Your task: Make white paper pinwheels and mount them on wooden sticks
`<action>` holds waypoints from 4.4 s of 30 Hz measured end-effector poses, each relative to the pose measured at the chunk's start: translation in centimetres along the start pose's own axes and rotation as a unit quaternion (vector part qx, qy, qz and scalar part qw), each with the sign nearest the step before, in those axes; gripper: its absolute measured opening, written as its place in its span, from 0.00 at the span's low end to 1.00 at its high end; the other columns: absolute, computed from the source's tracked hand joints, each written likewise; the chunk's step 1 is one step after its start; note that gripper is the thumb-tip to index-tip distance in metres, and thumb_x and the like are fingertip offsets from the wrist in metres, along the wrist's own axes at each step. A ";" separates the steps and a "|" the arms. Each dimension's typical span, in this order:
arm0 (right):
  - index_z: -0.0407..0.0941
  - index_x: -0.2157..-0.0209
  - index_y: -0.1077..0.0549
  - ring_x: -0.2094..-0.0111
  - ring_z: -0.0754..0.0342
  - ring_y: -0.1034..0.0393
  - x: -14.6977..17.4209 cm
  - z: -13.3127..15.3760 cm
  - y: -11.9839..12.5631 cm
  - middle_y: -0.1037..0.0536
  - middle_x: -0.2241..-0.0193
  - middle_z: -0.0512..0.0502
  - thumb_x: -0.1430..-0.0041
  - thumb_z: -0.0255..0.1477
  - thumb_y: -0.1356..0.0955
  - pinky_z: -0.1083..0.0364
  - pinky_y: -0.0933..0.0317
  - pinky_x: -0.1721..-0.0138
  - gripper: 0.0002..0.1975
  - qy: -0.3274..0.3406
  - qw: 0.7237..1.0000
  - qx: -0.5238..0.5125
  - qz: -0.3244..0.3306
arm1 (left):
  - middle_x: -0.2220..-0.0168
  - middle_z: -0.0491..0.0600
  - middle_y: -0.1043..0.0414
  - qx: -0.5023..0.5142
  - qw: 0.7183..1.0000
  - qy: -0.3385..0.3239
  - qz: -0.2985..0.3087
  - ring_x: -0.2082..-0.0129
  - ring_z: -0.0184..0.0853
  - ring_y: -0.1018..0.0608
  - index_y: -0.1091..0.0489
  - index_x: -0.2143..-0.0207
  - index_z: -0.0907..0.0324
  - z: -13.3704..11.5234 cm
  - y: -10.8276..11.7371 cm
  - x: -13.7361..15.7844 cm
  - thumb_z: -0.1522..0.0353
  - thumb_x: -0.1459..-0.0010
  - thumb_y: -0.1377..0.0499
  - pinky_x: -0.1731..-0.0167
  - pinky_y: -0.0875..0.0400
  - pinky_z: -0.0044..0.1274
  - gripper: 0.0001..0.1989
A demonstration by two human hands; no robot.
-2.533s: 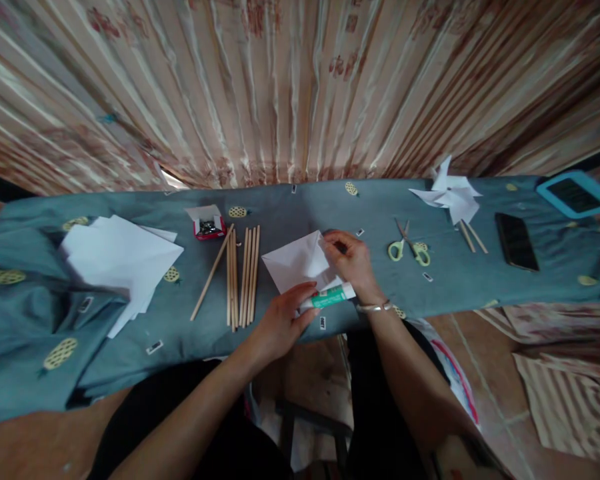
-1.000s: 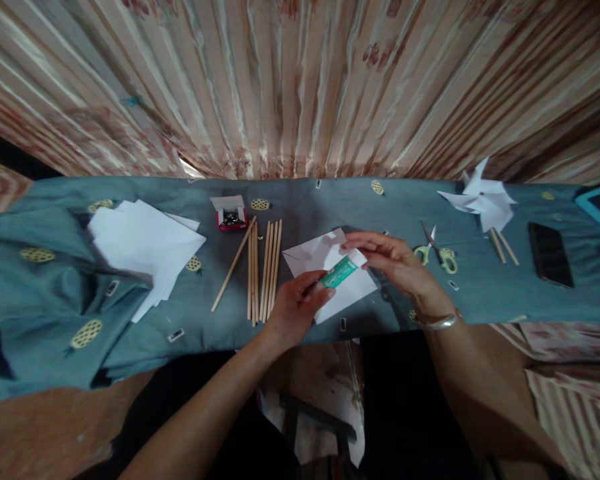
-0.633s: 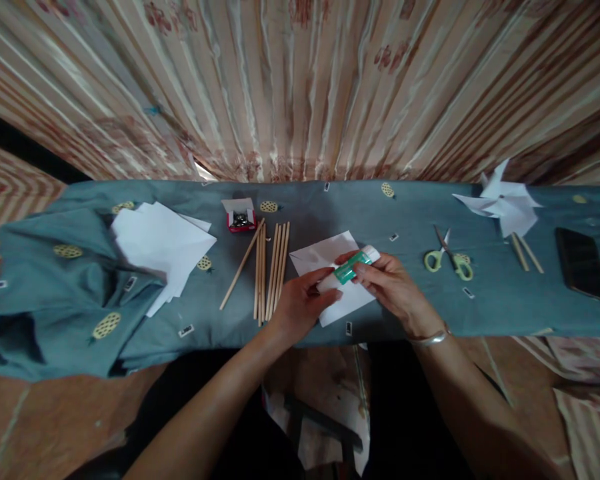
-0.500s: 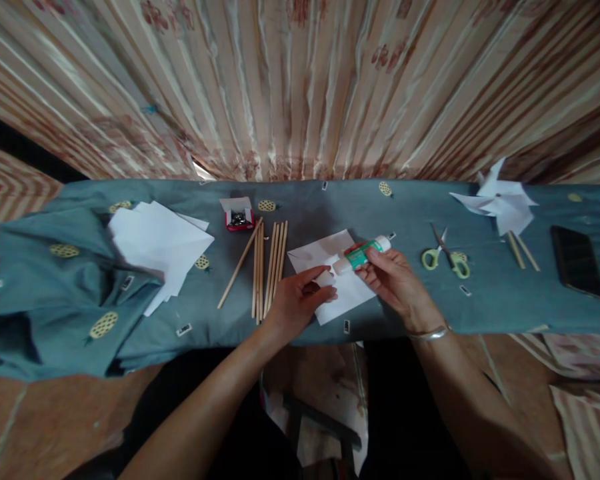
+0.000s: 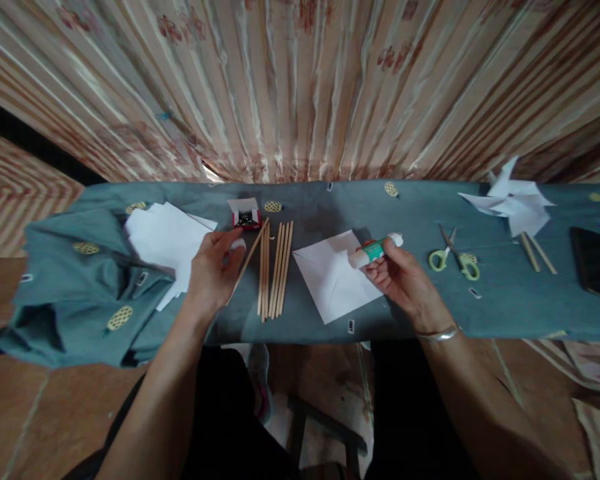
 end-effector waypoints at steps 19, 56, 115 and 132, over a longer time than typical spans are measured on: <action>0.46 0.73 0.25 0.77 0.64 0.26 0.6 -0.1 0.2 0.21 0.78 0.57 0.56 0.35 0.20 0.66 0.28 0.69 0.14 -0.025 0.999 -0.027 -0.002 | 0.48 0.55 0.26 -0.026 0.956 -0.292 0.029 0.49 0.42 0.26 0.30 0.48 0.60 -5.2 -5.3 3.8 0.72 0.34 0.48 0.48 0.28 0.37 0.15; 0.47 0.63 0.26 0.73 0.52 0.29 1.6 -1.2 -0.5 0.21 0.73 0.48 0.44 0.46 0.29 0.51 0.37 0.68 0.17 0.212 0.776 0.590 -0.068 | 0.29 0.60 0.51 -0.050 0.946 -0.252 0.196 0.29 0.57 0.51 0.35 0.41 0.52 -7.0 -10.9 7.4 0.55 0.38 0.42 0.37 0.50 0.55 0.25; 0.44 0.60 0.27 0.73 0.51 0.26 2.8 -0.5 -2.1 0.21 0.71 0.46 0.39 0.38 0.32 0.53 0.35 0.69 0.12 0.230 0.717 0.656 0.051 | 0.29 0.59 0.50 -0.059 0.944 -0.245 0.211 0.29 0.58 0.51 0.37 0.38 0.51 -7.0 -10.9 7.3 0.56 0.39 0.40 0.36 0.51 0.54 0.28; 0.44 0.61 0.27 0.73 0.51 0.26 2.8 0.1 -1.5 0.21 0.71 0.46 0.38 0.38 0.33 0.52 0.34 0.70 0.12 0.233 0.709 0.661 0.074 | 0.29 0.59 0.50 -0.059 0.944 -0.243 0.216 0.29 0.60 0.52 0.34 0.39 0.51 -7.0 -10.9 7.2 0.56 0.40 0.38 0.37 0.51 0.55 0.28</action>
Point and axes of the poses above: each hand's wrist, its own x-axis away from the middle knuckle, its own y-axis out of the back of the hand, z = x × y, the point moved 1 cm from there along -x, towards the middle knuckle
